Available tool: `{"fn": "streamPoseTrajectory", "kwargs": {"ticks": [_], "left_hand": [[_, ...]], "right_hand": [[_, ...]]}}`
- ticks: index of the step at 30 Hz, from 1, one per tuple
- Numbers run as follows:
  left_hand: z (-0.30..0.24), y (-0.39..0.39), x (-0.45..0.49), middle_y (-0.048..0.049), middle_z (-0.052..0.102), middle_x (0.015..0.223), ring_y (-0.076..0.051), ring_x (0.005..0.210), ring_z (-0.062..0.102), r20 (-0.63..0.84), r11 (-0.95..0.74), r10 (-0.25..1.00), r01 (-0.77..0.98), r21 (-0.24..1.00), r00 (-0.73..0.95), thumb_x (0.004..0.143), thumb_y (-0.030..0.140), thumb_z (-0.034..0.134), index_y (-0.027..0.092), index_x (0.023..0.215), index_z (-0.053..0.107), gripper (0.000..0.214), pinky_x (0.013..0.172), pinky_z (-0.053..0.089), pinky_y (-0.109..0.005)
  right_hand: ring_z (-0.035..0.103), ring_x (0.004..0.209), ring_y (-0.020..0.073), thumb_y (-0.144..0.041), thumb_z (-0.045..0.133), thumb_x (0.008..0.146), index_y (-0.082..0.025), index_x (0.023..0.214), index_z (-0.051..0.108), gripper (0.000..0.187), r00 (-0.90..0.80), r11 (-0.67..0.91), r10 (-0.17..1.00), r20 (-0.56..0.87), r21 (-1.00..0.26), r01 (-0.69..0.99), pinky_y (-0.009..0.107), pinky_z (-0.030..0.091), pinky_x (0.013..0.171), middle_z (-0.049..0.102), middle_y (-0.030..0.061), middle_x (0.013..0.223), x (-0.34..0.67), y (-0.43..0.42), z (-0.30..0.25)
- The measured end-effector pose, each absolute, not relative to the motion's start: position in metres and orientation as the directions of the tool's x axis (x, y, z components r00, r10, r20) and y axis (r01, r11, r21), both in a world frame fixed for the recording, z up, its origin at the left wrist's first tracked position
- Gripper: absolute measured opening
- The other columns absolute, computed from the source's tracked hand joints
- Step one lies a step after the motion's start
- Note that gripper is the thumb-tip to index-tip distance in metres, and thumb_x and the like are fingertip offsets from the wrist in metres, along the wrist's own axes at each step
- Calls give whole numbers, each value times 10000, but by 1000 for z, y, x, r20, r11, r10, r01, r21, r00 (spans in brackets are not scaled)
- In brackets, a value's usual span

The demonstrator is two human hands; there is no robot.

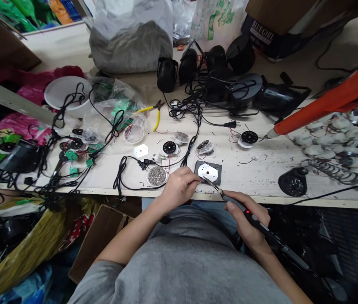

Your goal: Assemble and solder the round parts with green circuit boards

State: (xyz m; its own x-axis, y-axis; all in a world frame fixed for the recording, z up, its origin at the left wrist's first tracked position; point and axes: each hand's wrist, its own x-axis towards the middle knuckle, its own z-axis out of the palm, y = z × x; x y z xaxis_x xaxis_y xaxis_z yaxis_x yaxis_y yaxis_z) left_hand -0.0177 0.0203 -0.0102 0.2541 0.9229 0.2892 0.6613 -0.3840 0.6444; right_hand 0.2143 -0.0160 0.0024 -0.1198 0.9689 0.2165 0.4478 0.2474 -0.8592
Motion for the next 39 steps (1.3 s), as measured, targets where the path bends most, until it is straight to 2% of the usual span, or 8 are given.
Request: {"fn": "streamPoseTrajectory", "kwargs": {"ticks": [4,13,17,20,25,30,36,39], "left_hand": [[-11,21,-19,-36,647,788,-150,762,627,291,-411,912,669,619,290,925,163,605,193,896,750,151,705,527,-250],[-13,23,-18,-31,635,776,-143,750,618,317,-417,908,660,625,273,914,157,640,195,890,760,128,683,509,-235],[-8,24,-17,-30,648,761,-140,732,620,287,-391,920,655,647,266,896,146,662,184,872,766,113,661,495,-229],[-2,27,-16,-25,661,743,-124,674,606,210,-318,947,644,696,241,869,131,694,181,854,773,95,622,475,-219],[3,31,-15,-20,681,730,-113,631,601,123,-232,969,616,753,215,837,123,718,183,804,772,88,595,469,-214],[3,34,-15,-17,689,737,-120,641,618,92,-223,968,626,747,235,824,117,701,199,789,765,110,619,499,-224],[8,34,-15,-31,694,749,-133,660,629,106,-250,962,650,718,253,827,98,690,187,794,764,120,618,494,-230],[9,35,-15,-36,691,747,-136,658,632,97,-252,960,655,712,263,828,105,700,181,789,763,106,606,485,-232]], "right_hand": [[725,695,178,-322,628,945,-258,1070,757,191,-127,242,970,207,-859,451,335,634,755,770,25,881,214,-15,2],[719,677,161,-312,636,944,-262,1056,756,172,-134,243,970,204,-868,433,296,620,718,769,17,898,213,-12,4],[722,687,156,-294,633,946,-266,1066,750,170,-150,254,966,208,-866,431,298,622,731,771,16,930,213,-12,4],[736,735,173,-293,620,953,-265,1071,744,174,-160,263,964,213,-853,450,329,631,779,775,23,948,215,-11,3],[750,861,193,-218,627,934,-262,1081,727,183,-239,382,923,301,-787,484,336,633,812,782,26,987,216,-6,9],[740,800,181,-142,631,903,-263,1084,722,236,-295,481,875,383,-759,440,306,625,736,778,20,942,211,-1,21],[734,866,189,-170,630,923,-264,1123,715,237,-257,395,916,307,-794,462,321,617,795,767,27,1003,218,-6,18],[736,883,196,-174,630,923,-268,1130,720,245,-238,393,919,315,-789,472,326,618,801,770,29,1003,220,-6,14]]}}
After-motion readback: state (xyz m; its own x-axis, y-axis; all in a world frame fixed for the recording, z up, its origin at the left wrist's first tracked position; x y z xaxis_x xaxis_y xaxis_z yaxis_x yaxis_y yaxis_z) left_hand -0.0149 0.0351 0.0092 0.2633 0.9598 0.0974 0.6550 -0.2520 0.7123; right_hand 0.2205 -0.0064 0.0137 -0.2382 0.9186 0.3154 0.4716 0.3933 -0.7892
